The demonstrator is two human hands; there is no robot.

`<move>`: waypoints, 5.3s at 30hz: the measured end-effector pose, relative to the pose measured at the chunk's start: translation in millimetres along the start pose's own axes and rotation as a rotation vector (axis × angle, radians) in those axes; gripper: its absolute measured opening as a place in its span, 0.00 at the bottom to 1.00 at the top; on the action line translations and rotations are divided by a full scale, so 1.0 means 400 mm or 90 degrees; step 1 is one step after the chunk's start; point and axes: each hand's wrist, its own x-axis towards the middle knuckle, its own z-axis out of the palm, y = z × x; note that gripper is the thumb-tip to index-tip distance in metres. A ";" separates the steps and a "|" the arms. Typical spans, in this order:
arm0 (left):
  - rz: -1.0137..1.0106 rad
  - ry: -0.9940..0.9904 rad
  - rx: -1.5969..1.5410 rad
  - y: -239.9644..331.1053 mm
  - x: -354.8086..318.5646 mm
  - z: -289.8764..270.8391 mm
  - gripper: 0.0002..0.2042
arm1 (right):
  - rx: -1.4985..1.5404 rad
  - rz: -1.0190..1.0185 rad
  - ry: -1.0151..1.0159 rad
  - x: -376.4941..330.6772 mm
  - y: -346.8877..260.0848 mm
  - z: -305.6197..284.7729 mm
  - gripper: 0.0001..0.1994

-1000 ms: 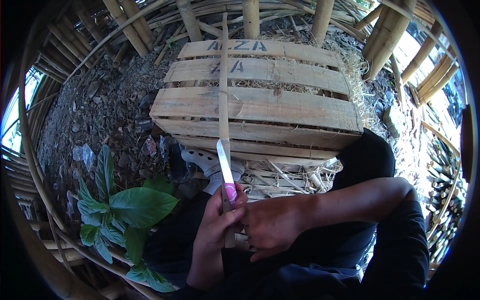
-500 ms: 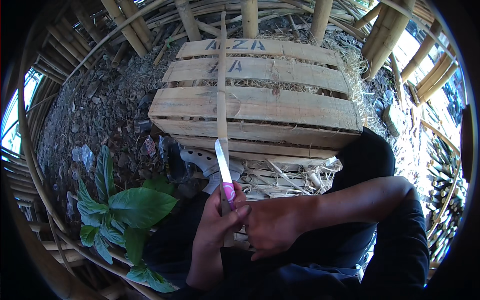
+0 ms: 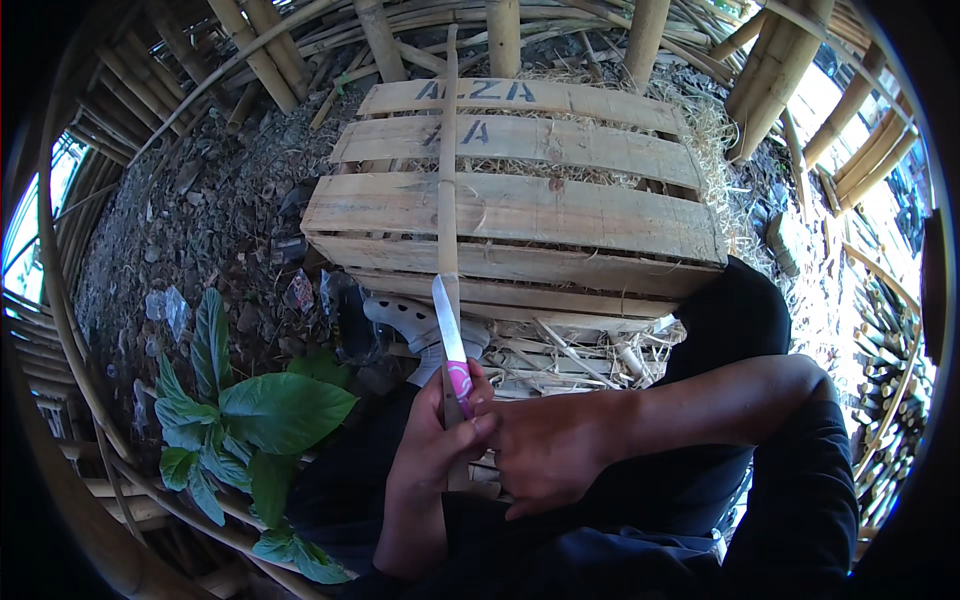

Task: The person picks up a strip of bamboo and carves and scrapes along it with a knife.

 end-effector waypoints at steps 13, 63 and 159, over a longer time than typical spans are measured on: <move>-0.026 -0.005 -0.070 0.005 0.008 -0.008 0.22 | -0.017 -0.026 -0.019 0.007 -0.015 -0.008 0.24; 0.005 0.167 0.176 -0.009 -0.001 0.052 0.14 | 0.301 0.560 0.449 -0.001 0.035 -0.051 0.14; -0.026 0.144 -0.191 0.025 -0.032 0.006 0.17 | -0.298 0.278 0.380 -0.006 0.080 -0.123 0.18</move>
